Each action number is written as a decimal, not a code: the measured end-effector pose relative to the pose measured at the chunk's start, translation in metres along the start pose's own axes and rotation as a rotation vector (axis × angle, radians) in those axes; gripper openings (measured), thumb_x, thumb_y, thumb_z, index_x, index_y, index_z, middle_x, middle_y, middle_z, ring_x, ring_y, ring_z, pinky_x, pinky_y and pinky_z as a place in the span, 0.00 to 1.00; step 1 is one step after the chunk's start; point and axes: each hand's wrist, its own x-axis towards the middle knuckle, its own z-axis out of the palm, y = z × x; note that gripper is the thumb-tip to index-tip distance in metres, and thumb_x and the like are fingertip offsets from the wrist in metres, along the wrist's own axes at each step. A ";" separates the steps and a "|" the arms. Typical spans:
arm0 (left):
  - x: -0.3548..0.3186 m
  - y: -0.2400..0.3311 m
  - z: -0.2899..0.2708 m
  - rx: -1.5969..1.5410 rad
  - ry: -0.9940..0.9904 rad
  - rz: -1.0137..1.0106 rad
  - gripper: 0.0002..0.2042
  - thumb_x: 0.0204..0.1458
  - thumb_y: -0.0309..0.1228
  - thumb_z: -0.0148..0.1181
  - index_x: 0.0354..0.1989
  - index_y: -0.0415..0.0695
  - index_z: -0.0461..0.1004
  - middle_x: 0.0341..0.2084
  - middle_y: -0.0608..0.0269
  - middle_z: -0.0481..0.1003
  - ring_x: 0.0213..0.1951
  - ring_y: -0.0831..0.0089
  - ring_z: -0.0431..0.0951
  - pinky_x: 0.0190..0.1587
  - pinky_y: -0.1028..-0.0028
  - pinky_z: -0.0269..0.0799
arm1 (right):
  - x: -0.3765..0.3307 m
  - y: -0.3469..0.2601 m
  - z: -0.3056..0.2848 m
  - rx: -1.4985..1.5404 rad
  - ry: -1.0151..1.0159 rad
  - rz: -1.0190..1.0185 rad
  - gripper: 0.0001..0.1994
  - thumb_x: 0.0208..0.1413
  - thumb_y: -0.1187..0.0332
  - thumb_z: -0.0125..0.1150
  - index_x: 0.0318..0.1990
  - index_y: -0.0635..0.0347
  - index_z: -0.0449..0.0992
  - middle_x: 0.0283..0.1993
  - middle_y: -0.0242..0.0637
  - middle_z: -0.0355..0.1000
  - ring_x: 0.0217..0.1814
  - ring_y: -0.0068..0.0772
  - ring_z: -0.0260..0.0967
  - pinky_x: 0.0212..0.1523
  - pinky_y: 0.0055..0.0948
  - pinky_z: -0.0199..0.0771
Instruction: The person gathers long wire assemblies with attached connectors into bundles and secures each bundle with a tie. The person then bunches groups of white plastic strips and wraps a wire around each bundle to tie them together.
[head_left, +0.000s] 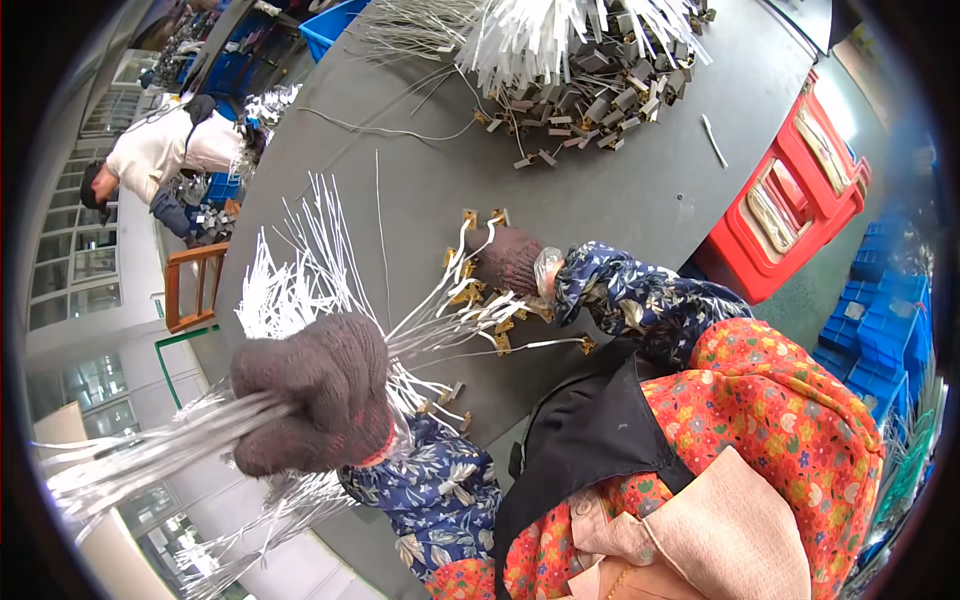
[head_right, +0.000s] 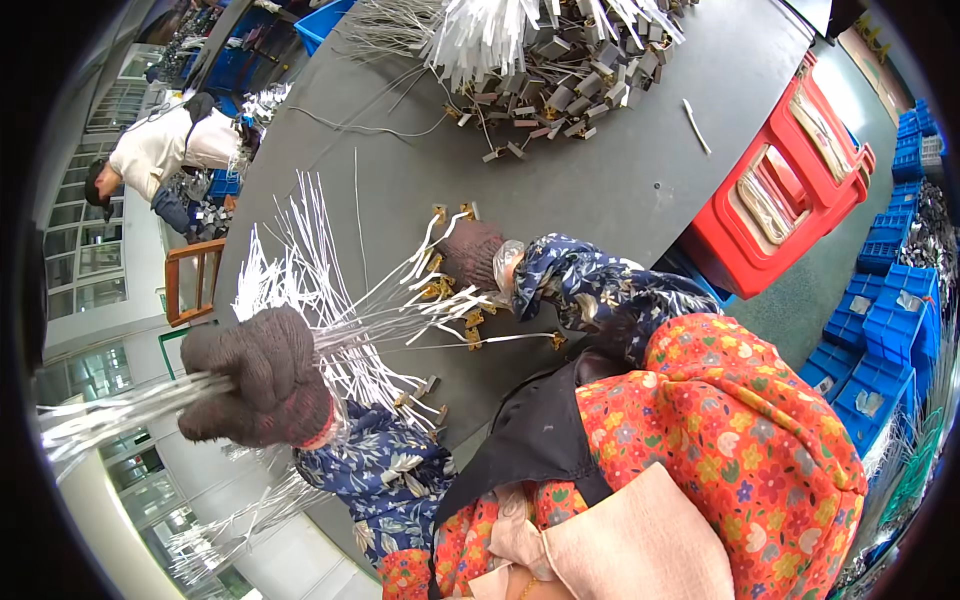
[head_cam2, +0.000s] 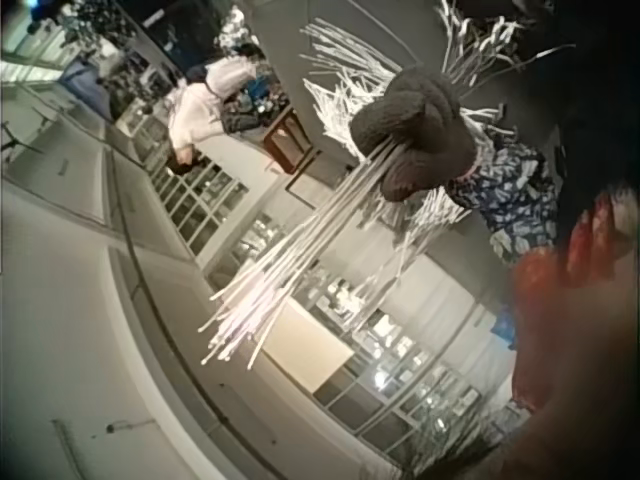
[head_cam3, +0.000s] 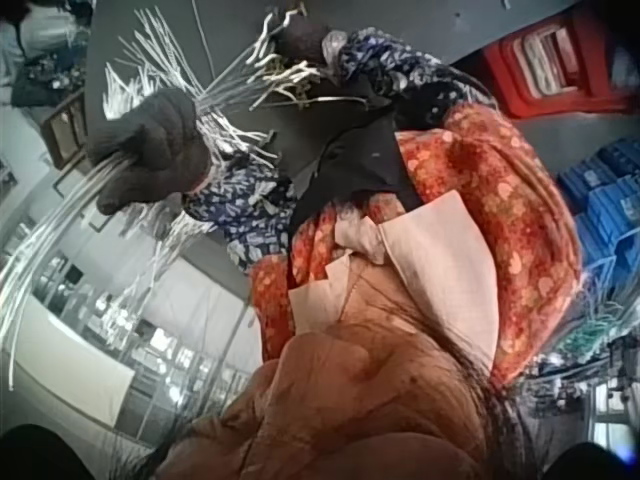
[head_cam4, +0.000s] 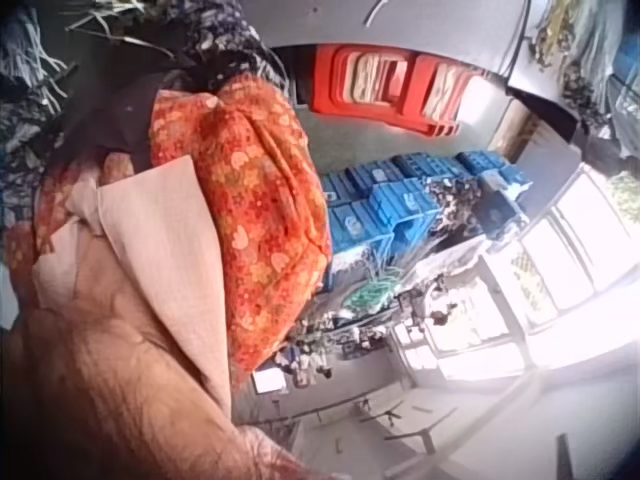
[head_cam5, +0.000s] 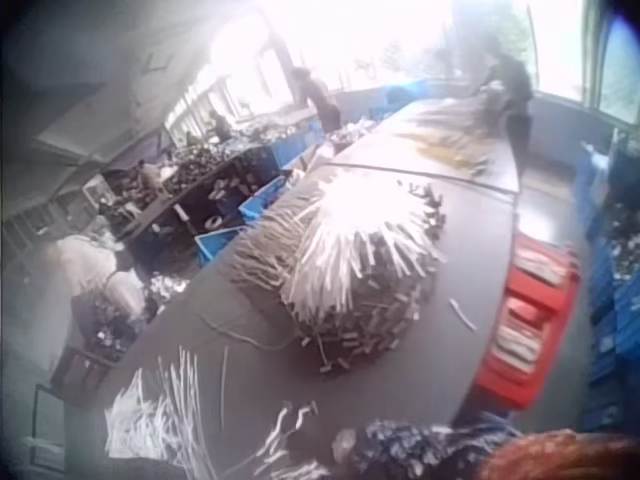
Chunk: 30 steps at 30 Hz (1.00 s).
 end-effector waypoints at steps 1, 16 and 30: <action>-0.007 0.004 -0.006 -0.067 -0.021 0.023 0.28 0.50 0.57 0.56 0.36 0.38 0.70 0.05 0.74 0.56 0.05 0.83 0.53 0.07 0.78 0.46 | -0.042 -0.034 -0.030 0.004 0.103 -0.043 0.12 0.51 0.64 0.57 0.38 0.64 0.76 0.37 0.48 0.74 0.37 0.49 0.72 0.42 0.41 0.73; 0.004 0.033 -0.014 -0.147 -0.150 -0.020 0.18 0.53 0.43 0.61 0.31 0.38 0.68 0.09 0.61 0.64 0.06 0.78 0.60 0.07 0.79 0.61 | -0.178 -0.086 -0.174 -0.209 0.070 -0.491 0.08 0.48 0.68 0.57 0.31 0.63 0.75 0.26 0.46 0.73 0.25 0.47 0.71 0.27 0.39 0.71; -0.002 0.030 -0.021 -0.282 -0.174 -0.058 0.15 0.51 0.36 0.60 0.22 0.34 0.72 0.11 0.65 0.67 0.12 0.75 0.66 0.18 0.73 0.66 | -0.079 -0.101 -0.121 0.056 0.014 -0.438 0.09 0.49 0.65 0.62 0.37 0.54 0.80 0.33 0.38 0.77 0.33 0.35 0.75 0.37 0.31 0.75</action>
